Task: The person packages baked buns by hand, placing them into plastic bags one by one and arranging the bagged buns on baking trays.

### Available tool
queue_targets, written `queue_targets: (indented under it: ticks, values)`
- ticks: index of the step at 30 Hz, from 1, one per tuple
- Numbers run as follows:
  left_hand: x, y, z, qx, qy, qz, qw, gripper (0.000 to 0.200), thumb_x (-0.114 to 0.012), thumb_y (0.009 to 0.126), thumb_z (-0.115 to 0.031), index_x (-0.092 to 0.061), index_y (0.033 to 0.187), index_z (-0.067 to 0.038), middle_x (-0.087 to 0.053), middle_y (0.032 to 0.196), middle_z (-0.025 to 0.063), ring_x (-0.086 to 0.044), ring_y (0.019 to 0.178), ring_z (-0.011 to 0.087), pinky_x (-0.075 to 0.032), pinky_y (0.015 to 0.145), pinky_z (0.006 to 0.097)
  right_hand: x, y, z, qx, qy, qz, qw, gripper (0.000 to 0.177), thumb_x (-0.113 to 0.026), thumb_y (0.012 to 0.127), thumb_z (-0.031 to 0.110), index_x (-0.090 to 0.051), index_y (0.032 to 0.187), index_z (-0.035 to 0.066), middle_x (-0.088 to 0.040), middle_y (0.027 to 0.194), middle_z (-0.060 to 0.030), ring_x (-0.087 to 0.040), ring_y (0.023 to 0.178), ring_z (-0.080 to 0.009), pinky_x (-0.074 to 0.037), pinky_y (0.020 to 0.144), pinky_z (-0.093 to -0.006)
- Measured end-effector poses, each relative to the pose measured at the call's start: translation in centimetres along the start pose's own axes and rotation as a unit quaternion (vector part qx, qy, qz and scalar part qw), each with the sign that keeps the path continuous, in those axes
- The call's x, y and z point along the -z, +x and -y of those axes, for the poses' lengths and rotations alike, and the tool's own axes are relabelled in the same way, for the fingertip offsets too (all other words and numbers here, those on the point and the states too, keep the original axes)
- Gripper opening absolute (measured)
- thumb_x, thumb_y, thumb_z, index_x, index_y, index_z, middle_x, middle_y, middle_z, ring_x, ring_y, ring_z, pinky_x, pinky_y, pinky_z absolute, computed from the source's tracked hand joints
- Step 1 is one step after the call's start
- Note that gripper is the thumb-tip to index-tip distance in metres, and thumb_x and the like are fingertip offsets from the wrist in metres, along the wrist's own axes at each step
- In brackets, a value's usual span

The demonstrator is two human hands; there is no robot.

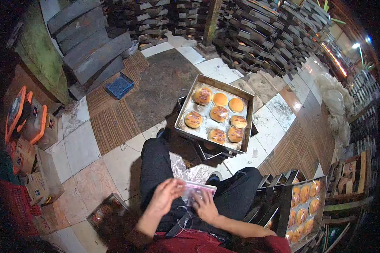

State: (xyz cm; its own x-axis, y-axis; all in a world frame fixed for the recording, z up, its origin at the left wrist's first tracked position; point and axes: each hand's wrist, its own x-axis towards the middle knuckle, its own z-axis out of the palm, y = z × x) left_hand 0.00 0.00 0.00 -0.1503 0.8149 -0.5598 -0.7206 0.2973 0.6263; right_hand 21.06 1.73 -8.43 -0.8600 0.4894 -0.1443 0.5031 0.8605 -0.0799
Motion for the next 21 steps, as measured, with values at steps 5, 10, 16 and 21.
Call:
queue_targets:
  ticks: [5, 10, 16, 21]
  values:
    - [-0.2, -1.9, 2.7, 0.043, -0.016, -0.036, 0.998, 0.023, -0.043, 0.094, -0.02, -0.054, 0.099, -0.001, -0.06, 0.095, 0.0112, -0.06, 0.085, 0.0209, -0.048, 0.077, 0.0341, 4.9, 0.3, 0.2, -0.21, 0.235, -0.08, 0.946, 0.024, -0.051, 0.08, 0.022, -0.061, 0.096, 0.006, -0.047, 0.123, -0.0144, -0.042, 0.115, -0.0341, -0.036, 0.092, -0.048]
    - [0.2, -0.4, 1.3, 0.021, -0.011, -0.029, 0.999, 0.022, -0.043, 0.094, -0.021, -0.054, 0.097, -0.002, -0.06, 0.094, 0.0108, -0.059, 0.086, 0.0198, -0.047, 0.078, 0.0325, 2.6, 1.6, -0.1, 0.058, 0.082, 0.035, 0.994, 0.048, -0.06, 0.078, 0.033, -0.05, 0.11, -0.001, -0.051, 0.103, -0.0195, -0.049, 0.093, -0.0345, -0.041, 0.078, -0.0431]
    - [1.5, 0.5, 0.6, 0.006, -0.02, -0.055, 0.998, 0.022, -0.044, 0.093, -0.021, -0.054, 0.097, -0.003, -0.06, 0.095, 0.0098, -0.06, 0.085, 0.0186, -0.047, 0.078, 0.032, -1.1, 0.8, -0.1, -0.04, 0.117, -0.05, 0.991, 0.034, -0.058, 0.078, 0.028, -0.055, 0.1, 0.002, -0.051, 0.095, -0.0174, -0.05, 0.09, -0.032, -0.042, 0.075, -0.0432]
    - [2.1, 1.0, 2.0, 0.046, -0.041, -0.056, 0.997, 0.021, -0.044, 0.093, -0.022, -0.055, 0.096, -0.004, -0.06, 0.094, 0.0101, -0.06, 0.084, 0.0205, -0.047, 0.078, 0.0343, 4.9, 1.8, -0.1, -0.236, 0.301, 0.005, 0.924, 0.043, -0.063, 0.076, 0.033, -0.053, 0.098, -0.003, -0.053, 0.103, -0.0191, -0.056, 0.086, -0.0416, -0.047, 0.074, -0.0471]
